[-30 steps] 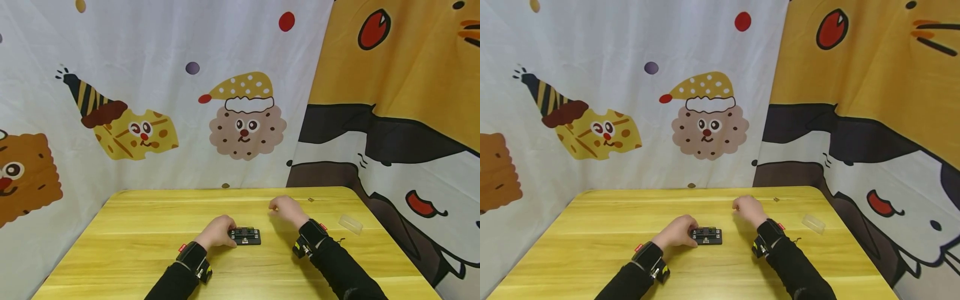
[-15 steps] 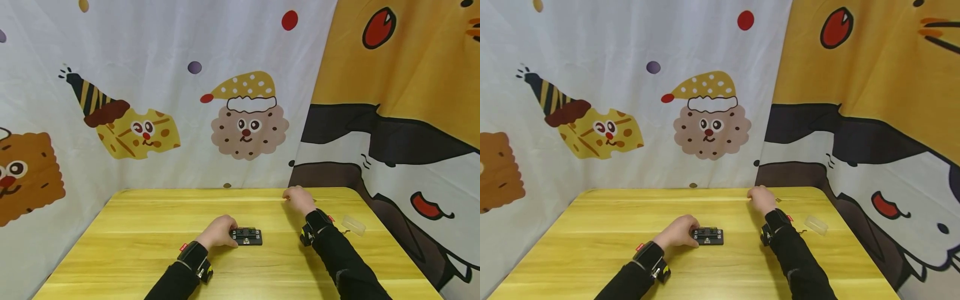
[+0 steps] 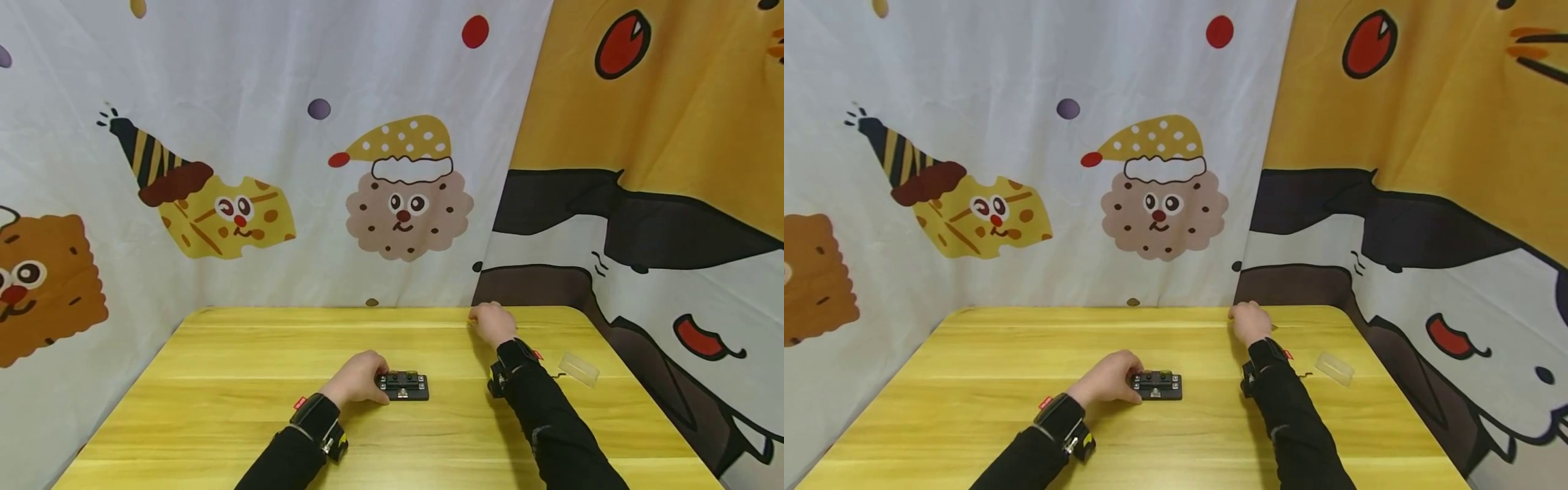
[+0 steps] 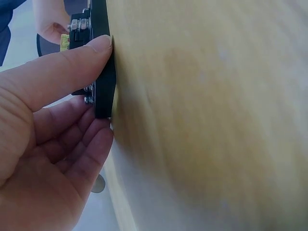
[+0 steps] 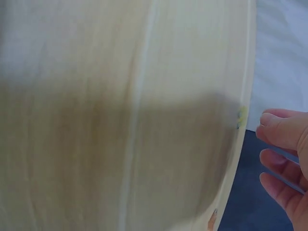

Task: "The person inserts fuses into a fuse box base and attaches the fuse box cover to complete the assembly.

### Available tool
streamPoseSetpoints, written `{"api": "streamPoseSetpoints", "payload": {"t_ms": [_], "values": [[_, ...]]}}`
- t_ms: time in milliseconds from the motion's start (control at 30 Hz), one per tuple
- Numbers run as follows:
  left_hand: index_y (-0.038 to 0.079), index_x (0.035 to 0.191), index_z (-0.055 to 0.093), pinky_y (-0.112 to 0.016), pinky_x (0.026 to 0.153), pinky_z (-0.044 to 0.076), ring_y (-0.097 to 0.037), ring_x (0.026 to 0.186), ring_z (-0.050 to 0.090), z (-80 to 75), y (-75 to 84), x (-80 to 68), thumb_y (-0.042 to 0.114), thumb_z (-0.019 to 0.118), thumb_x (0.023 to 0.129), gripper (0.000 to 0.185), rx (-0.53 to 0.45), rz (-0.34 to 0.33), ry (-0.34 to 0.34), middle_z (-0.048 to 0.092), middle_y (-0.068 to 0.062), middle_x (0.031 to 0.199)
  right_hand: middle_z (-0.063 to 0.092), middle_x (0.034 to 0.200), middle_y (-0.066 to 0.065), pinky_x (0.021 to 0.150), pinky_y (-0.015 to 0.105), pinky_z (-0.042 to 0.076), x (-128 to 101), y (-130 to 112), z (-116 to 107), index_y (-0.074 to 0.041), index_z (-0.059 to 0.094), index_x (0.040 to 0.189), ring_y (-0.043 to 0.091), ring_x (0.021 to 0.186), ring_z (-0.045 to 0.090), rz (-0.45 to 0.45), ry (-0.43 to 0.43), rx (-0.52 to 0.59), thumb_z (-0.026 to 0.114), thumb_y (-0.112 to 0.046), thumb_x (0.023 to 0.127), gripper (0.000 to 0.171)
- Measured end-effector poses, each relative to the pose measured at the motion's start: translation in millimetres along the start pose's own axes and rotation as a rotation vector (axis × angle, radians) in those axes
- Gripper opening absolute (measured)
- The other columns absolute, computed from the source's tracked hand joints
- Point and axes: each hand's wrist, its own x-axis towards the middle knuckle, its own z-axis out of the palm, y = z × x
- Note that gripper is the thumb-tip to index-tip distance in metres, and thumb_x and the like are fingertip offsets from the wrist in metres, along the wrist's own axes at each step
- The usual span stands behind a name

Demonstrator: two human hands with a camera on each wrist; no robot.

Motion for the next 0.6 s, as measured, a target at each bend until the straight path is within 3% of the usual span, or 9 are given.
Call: {"api": "streamPoseSetpoints", "payload": {"t_ms": [600], "values": [[0.006, 0.092, 0.069, -0.034, 0.078, 0.048, -0.013, 0.077, 0.050, -3.4, 3.3, -1.7, 0.021, 0.095, 0.063, 0.042, 0.006, 0.004, -0.006, 0.059, 0.000, 0.086, 0.070, 0.106, 0.011, 0.080, 0.050, 0.052, 1.8, -1.2, 3.7, -0.011, 0.076, 0.108, 0.035, 0.098, 0.059, 0.009, -0.100, -0.052, 0.071, -0.006, 0.089, 0.019]]}}
